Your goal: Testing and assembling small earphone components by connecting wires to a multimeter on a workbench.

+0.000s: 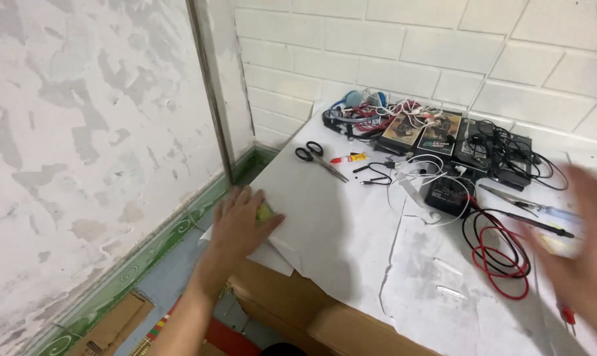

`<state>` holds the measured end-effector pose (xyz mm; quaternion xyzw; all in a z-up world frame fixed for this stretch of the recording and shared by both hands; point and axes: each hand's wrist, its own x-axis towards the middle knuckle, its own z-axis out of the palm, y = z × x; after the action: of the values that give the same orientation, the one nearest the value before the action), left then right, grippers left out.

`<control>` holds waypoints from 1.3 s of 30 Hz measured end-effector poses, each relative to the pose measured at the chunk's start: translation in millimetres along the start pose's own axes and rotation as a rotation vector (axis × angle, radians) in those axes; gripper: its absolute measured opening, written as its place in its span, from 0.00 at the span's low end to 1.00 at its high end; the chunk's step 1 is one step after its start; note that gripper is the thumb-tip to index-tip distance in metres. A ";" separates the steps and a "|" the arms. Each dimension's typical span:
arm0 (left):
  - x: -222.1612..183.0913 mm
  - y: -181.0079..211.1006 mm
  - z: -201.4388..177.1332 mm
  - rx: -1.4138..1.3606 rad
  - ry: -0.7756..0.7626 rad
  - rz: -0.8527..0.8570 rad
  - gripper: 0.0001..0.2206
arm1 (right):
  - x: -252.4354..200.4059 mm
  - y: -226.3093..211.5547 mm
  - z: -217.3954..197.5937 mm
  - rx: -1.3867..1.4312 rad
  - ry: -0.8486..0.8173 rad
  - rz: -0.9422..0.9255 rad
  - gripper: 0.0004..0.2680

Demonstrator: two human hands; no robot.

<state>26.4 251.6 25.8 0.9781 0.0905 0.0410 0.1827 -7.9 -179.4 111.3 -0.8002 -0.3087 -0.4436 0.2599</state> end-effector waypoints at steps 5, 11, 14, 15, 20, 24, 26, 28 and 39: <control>9.1 13.7 5.2 -0.096 0.218 0.184 0.32 | 33.4 -12.6 73.0 0.171 -0.232 0.108 0.19; 40.8 136.1 12.0 -0.404 0.198 0.555 0.31 | 30.4 29.2 137.7 0.703 -0.331 0.766 0.10; 72.8 174.9 26.4 -0.449 0.161 0.783 0.30 | 34.8 40.7 118.9 0.795 -0.200 0.949 0.10; 84.9 184.3 32.2 -0.499 0.152 0.888 0.29 | 36.2 41.5 109.4 0.808 -0.131 1.019 0.10; 82.3 197.3 49.8 -0.345 0.235 1.044 0.25 | 35.7 50.7 90.3 0.439 -0.305 0.813 0.08; 69.3 187.6 39.5 -0.308 0.162 1.056 0.24 | 29.9 51.7 102.9 0.286 -0.328 0.602 0.06; 67.2 187.5 49.1 -0.335 0.166 1.014 0.24 | 32.5 44.3 99.1 0.280 -0.314 0.584 0.06; 64.3 187.0 49.3 -0.359 0.179 0.978 0.24 | 34.9 42.8 97.5 0.273 -0.291 0.558 0.05; 22.7 198.4 7.3 -0.735 -0.422 0.719 0.27 | 30.3 54.8 90.3 0.312 -0.453 0.459 0.05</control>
<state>81.6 71.4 92.4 0.8063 -0.3079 -0.0670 0.5006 94.0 -146.1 87.4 -0.8775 -0.2346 -0.1326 0.3967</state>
